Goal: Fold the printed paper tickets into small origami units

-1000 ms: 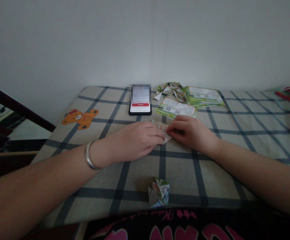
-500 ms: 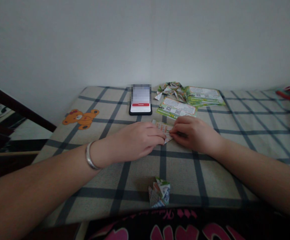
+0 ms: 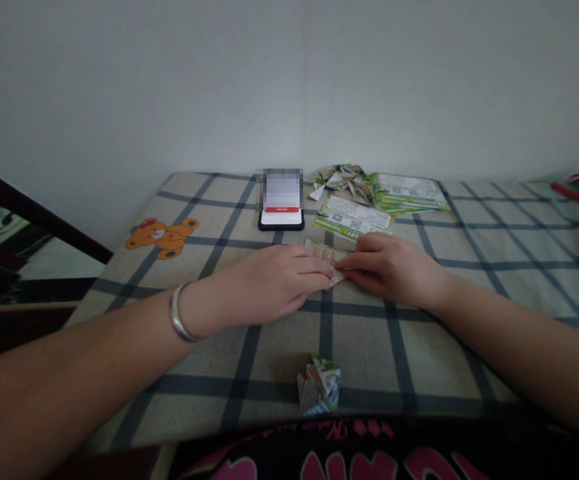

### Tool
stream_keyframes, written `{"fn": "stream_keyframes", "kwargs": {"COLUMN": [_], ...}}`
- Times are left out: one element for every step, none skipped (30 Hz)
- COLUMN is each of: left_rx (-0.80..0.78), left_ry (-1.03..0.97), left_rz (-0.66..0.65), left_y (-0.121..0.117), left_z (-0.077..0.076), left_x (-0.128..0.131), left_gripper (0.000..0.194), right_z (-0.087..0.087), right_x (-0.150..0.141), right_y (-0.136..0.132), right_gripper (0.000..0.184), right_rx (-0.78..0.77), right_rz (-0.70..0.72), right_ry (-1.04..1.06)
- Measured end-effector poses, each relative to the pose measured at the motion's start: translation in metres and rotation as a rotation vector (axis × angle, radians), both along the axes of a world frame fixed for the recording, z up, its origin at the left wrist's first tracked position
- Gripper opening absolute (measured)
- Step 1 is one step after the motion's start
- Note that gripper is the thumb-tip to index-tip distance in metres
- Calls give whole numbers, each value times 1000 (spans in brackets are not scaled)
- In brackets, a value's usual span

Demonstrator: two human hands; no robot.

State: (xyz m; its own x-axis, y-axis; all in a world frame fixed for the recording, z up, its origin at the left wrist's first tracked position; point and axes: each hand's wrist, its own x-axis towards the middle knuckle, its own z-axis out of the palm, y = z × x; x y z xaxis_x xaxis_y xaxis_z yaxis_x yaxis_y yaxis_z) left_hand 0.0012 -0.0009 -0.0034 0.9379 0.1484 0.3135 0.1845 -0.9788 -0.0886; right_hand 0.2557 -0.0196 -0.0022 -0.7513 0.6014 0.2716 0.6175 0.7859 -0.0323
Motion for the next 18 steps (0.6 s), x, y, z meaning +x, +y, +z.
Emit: {"fn": "stream_keyframes", "kwargs": {"left_rx": [10,19,24,25,25,23,21,21,25,31,37,43,46,48,47,46,48,53], "left_ry": [3,3,0,-8,-19,-27,-31,-31,-30,-27,-24,-22,-20,-21,-21,-19,-15,-10], "left_rz": [-1,3,13,25,36,43,45,43,39,36,33,32,31,32,33,34,33,31], "left_y": [0,0,-1,-1,-1,-2,-2,-2,-2,-2,-2,-2,-2,-2,-2,-2,-2,-2], "left_z": [0,-1,-2,-2,-3,-3,-3,-4,-4,-4,-4,-4,-5,-5,-5,-5,-5,-5], "left_x": [0,0,0,1,1,1,1,1,1,1,1,1,1,1,1,1,1,1], "left_gripper": [26,27,28,30,32,33,33,33,32,32,31,31,31,31,32,32,32,32], "right_z": [0,0,0,1,1,1,2,2,3,3,4,4,4,3,3,3,3,3], "right_x": [0,0,-1,-2,-2,-3,-3,-3,-2,-1,-1,0,0,0,1,1,1,1], "right_y": [0,0,0,-1,-1,-2,-2,-3,-4,-4,-4,-5,-5,-4,-4,-4,-4,-4], "right_gripper": [23,23,24,24,25,25,25,24,23,23,24,26,27,27,26,26,25,25], "right_rx": [8,22,40,60,78,94,105,112,120,130,138,144,145,141,134,123,115,110], "right_rz": [22,40,59,77,92,105,115,127,136,142,146,148,156,170,187,203,217,226], "right_ry": [5,6,4,1,-7,-23,-44,-69,-91,-112,-127,-133,-134,-127,-115,-102,-89,-84]}}
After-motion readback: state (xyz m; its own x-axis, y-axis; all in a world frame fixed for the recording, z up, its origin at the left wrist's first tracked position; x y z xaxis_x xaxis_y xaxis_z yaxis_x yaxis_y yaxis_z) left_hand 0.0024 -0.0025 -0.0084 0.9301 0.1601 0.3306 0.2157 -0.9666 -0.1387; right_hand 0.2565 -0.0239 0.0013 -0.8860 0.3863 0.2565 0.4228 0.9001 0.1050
